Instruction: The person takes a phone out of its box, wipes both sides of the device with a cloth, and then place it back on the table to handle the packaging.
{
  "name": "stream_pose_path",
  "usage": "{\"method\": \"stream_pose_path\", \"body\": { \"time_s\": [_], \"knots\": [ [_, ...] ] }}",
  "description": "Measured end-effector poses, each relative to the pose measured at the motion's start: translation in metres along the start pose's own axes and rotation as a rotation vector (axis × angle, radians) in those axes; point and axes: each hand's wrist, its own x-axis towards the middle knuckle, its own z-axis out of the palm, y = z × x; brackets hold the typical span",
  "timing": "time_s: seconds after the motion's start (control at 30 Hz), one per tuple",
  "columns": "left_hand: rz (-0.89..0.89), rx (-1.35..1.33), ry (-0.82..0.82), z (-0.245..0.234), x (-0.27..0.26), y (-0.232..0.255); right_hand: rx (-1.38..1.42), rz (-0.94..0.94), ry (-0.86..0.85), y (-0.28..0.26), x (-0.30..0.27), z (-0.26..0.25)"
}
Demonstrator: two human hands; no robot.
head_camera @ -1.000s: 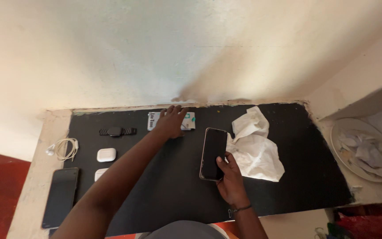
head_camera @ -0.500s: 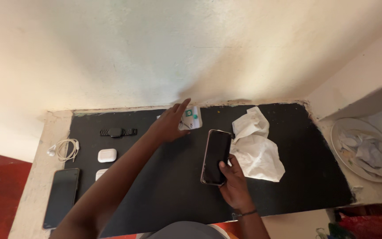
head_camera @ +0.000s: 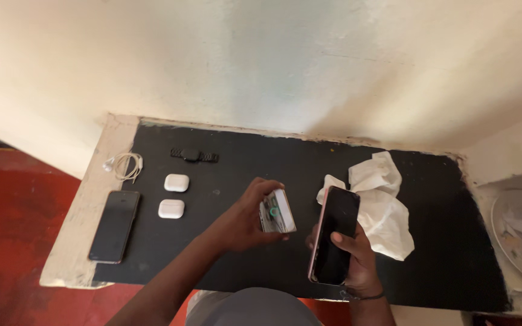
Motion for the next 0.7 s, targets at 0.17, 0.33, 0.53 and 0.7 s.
{"method": "stream_pose_path", "body": {
  "time_s": [0.17,0.33,0.53,0.7],
  "knots": [
    [-0.170,0.035,-0.085,0.009,-0.017,-0.006,0.020,-0.065,-0.176,-0.005,0.003,0.026],
    [-0.158,0.095,-0.134,0.015,-0.023,-0.007,-0.057,-0.078,-0.033,-0.012,-0.004,0.043],
    [-0.194,0.121,-0.245,0.018,-0.024,-0.007,-0.090,-0.030,-0.220,-0.016,-0.003,0.022],
    [-0.341,0.110,-0.276,0.017,-0.025,-0.008,-0.412,0.161,-0.259,-0.022,0.003,0.008]
  ]
}}
